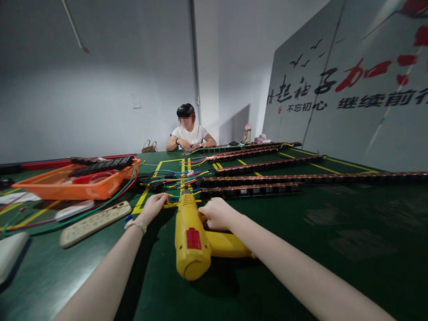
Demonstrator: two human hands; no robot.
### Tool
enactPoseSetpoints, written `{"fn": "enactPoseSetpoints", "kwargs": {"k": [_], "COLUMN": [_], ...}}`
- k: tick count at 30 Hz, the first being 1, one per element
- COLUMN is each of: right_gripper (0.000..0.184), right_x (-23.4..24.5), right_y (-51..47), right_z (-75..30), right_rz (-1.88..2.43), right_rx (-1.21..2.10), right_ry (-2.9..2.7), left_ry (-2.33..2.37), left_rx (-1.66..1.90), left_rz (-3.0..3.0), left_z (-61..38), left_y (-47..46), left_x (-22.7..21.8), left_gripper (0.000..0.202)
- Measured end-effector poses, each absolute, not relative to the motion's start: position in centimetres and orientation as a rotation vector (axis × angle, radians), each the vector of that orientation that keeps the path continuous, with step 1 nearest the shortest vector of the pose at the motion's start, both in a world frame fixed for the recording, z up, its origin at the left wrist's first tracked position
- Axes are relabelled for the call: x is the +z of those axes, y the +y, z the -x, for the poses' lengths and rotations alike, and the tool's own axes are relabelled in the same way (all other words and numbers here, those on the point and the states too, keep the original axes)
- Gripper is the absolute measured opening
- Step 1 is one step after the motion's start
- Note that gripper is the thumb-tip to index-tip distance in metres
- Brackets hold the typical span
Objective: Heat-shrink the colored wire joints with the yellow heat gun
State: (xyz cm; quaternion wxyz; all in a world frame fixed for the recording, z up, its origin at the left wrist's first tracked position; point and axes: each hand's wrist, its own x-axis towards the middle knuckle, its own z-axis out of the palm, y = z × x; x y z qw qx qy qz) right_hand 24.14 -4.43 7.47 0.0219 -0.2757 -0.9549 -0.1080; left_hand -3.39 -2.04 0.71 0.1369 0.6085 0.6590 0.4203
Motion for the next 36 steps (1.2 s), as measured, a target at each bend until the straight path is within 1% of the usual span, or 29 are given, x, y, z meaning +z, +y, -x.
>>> {"fn": "enactPoseSetpoints", "kwargs": {"k": [7,18,28,33,36], "right_gripper": [0.013,0.013,0.015,0.017,0.019], "right_x": [7.9,8.1,8.1,7.8,7.6], "right_y": [-4.2,-4.2,-5.2,-5.5,-5.5], "right_z": [-28.4,-28.4,-25.5,-22.7,-21.1], "right_rz": [1.018,1.061,0.913,0.783,0.69], "right_rx": [-0.366,-0.441,-0.403,-0.41,-0.423], "right_ry": [-2.929,-2.984,-3.034,-3.051,-3.051], "left_ry": [1.903,1.934,1.936,1.888,1.82], "left_rx": [1.174,1.146,1.142,1.214,1.302], "left_rz": [-1.67,-1.675,-1.717,-1.702,-1.594], "left_z": [3.5,3.7,3.7,3.5,3.3], "left_y": [-1.9,-2.0,-2.2,-2.5,-2.5], "left_x": [1.0,0.9,1.2,1.5,1.6], "left_gripper": [0.028,0.029,0.029,0.028,0.029]}}
